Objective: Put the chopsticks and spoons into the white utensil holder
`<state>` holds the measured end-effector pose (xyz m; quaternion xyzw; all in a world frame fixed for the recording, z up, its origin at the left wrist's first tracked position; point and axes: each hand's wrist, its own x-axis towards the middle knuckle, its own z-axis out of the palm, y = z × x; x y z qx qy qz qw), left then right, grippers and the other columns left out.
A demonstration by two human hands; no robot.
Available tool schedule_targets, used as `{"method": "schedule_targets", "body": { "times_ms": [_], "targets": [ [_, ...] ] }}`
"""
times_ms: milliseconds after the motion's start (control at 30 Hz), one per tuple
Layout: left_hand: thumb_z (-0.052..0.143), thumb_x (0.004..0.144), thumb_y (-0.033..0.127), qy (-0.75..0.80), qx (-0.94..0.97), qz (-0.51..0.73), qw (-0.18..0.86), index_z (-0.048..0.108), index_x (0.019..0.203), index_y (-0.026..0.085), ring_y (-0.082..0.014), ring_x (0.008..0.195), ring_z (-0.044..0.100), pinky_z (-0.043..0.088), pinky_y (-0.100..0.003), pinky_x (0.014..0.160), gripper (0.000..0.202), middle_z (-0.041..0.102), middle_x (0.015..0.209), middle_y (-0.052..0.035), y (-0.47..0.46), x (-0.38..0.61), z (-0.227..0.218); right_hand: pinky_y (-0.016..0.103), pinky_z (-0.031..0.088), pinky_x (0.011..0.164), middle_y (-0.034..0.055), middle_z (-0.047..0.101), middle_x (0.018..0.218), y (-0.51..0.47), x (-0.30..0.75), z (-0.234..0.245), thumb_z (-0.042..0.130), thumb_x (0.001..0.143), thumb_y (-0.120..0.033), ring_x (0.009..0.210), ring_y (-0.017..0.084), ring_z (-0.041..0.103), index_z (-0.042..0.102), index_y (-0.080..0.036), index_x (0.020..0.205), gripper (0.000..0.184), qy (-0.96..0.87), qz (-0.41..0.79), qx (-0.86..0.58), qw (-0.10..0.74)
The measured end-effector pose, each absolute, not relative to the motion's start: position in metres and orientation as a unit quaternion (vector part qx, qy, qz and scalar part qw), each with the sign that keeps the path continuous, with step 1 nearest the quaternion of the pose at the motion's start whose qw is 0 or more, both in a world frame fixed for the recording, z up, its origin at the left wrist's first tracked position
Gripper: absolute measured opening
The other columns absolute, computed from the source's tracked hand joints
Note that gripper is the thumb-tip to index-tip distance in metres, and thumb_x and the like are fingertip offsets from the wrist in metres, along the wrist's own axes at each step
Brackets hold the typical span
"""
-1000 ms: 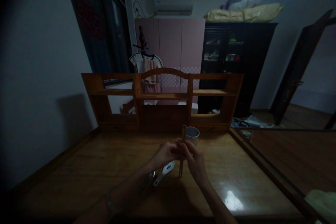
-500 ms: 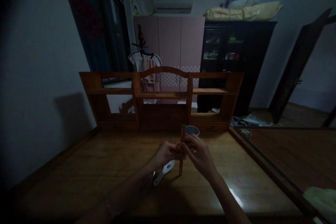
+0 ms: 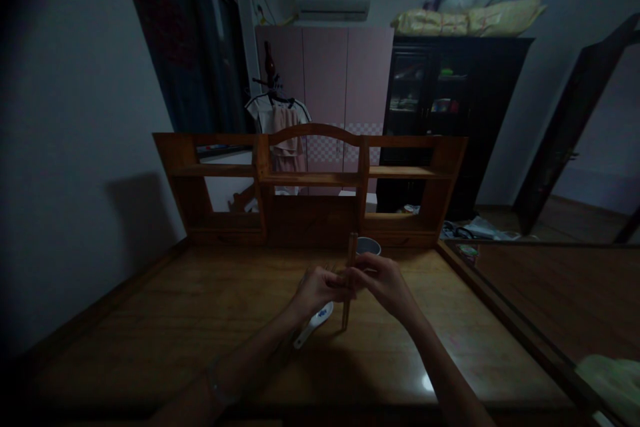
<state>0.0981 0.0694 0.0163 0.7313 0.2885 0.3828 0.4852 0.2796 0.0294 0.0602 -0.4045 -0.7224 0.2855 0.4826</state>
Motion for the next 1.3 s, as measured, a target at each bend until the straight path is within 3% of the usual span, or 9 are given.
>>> {"method": "schedule_targets", "body": {
  "times_ms": [267, 600, 733, 867, 967, 1133, 1300],
  "targets": [
    [0.072, 0.076, 0.038, 0.288, 0.757, 0.433, 0.395, 0.076, 0.084, 0.021, -0.0180, 0.075, 0.068, 0.045, -0.022, 0.064, 0.020, 0.074, 0.078, 0.0010, 0.056, 0.101, 0.023, 0.027, 0.051, 0.066, 0.0035, 0.067, 0.083, 0.030, 0.280, 0.056, 0.064, 0.089, -0.032, 0.077, 0.019, 0.063, 0.069, -0.017, 0.090, 0.016, -0.722, 0.282, -0.408, 0.481],
    [0.062, 0.086, 0.032, 0.307, 0.807, 0.412, 0.291, 0.074, 0.092, 0.026, -0.0175, 0.082, 0.068, 0.046, -0.026, 0.074, 0.014, 0.074, 0.094, -0.0003, 0.055, 0.107, 0.014, 0.027, 0.050, 0.070, 0.0038, 0.067, 0.088, 0.027, 0.277, 0.057, 0.059, 0.093, -0.032, 0.081, 0.020, 0.064, 0.068, -0.018, 0.095, 0.017, -0.738, 0.254, -0.410, 0.471],
    [0.060, 0.088, 0.034, 0.281, 0.821, 0.399, 0.295, 0.073, 0.092, 0.026, -0.0160, 0.083, 0.067, 0.047, -0.024, 0.075, 0.016, 0.073, 0.092, 0.0011, 0.065, 0.093, 0.016, 0.026, 0.049, 0.065, 0.0032, 0.065, 0.084, 0.023, 0.275, 0.057, 0.058, 0.094, -0.033, 0.074, 0.018, 0.062, 0.067, -0.018, 0.094, 0.018, -0.744, 0.240, -0.417, 0.464],
    [0.063, 0.085, 0.044, 0.361, 0.762, 0.497, 0.206, 0.071, 0.092, 0.022, -0.0178, 0.090, 0.064, 0.044, -0.026, 0.082, 0.024, 0.071, 0.096, -0.0020, 0.100, 0.045, 0.021, 0.026, 0.050, 0.062, 0.0024, 0.064, 0.080, 0.017, 0.284, 0.066, 0.057, 0.094, -0.035, 0.068, 0.016, 0.061, 0.065, -0.018, 0.093, 0.019, -0.747, 0.248, -0.425, 0.447],
    [0.056, 0.086, 0.050, 0.442, 0.692, 0.545, 0.170, 0.069, 0.085, 0.020, -0.0170, 0.081, 0.063, 0.043, -0.024, 0.075, 0.033, 0.069, 0.085, -0.0017, 0.131, 0.004, 0.010, 0.027, 0.050, 0.061, 0.0031, 0.064, 0.077, 0.019, 0.303, 0.087, 0.056, 0.094, -0.039, 0.067, 0.018, 0.062, 0.064, -0.018, 0.090, 0.024, -0.746, 0.236, -0.432, 0.448],
    [0.053, 0.084, 0.057, 0.488, 0.657, 0.527, 0.228, 0.067, 0.083, 0.018, -0.0169, 0.070, 0.063, 0.043, -0.023, 0.069, 0.041, 0.067, 0.072, -0.0002, 0.158, -0.020, -0.023, 0.029, 0.051, 0.064, 0.0050, 0.066, 0.080, 0.059, 0.344, 0.145, 0.061, 0.088, -0.050, 0.072, 0.020, 0.063, 0.064, -0.018, 0.093, 0.033, -0.716, 0.170, -0.457, 0.500],
    [0.052, 0.084, 0.057, 0.494, 0.674, 0.503, 0.222, 0.066, 0.078, 0.018, -0.0157, 0.066, 0.062, 0.041, -0.022, 0.064, 0.042, 0.065, 0.067, 0.0006, 0.161, -0.016, -0.035, 0.028, 0.050, 0.063, 0.0055, 0.068, 0.083, 0.131, 0.369, 0.164, 0.065, 0.081, -0.056, 0.071, 0.019, 0.064, 0.066, -0.016, 0.094, 0.041, -0.737, 0.174, -0.475, 0.448]
  ]
}}
